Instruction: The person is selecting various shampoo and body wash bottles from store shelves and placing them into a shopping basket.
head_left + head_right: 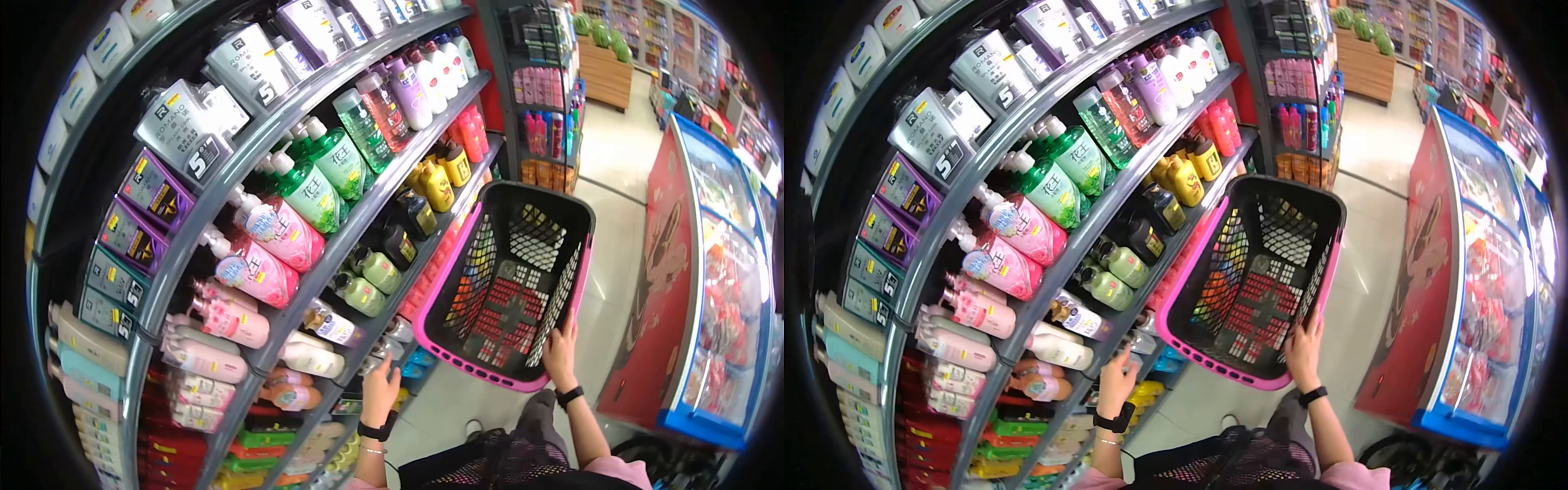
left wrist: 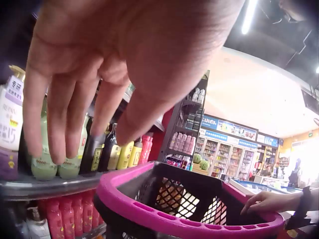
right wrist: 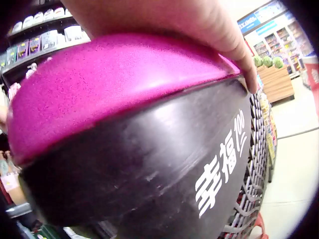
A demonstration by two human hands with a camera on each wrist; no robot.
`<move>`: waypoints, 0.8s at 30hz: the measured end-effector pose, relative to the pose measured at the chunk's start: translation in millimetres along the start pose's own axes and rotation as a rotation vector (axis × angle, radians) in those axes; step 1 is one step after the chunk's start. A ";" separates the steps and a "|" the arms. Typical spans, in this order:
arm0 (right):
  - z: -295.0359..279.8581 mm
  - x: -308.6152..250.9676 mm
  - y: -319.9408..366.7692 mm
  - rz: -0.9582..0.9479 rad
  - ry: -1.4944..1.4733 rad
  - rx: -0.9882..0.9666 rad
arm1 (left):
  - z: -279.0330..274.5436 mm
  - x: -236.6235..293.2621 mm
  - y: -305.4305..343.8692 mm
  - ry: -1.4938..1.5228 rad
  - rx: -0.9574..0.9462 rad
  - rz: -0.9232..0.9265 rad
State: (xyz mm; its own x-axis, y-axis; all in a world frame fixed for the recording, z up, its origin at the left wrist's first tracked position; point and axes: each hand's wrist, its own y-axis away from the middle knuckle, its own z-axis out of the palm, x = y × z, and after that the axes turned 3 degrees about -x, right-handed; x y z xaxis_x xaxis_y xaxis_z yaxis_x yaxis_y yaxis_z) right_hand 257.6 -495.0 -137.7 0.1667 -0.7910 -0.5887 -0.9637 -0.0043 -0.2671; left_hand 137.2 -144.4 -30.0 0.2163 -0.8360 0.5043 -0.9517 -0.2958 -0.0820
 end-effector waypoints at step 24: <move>-147.8 133.7 -265.5 -0.211 -0.486 -0.336 | 170.3 111.2 7.3 -0.029 -0.090 -0.540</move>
State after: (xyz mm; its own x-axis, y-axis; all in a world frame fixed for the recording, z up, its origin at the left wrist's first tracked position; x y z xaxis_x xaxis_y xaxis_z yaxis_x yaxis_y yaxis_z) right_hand 504.9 -690.0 -32.7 0.3599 -0.3843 -0.8502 -0.8996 -0.3845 -0.2070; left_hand 191.4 -318.2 -120.8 0.6840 -0.5892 0.4301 -0.7184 -0.6466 0.2568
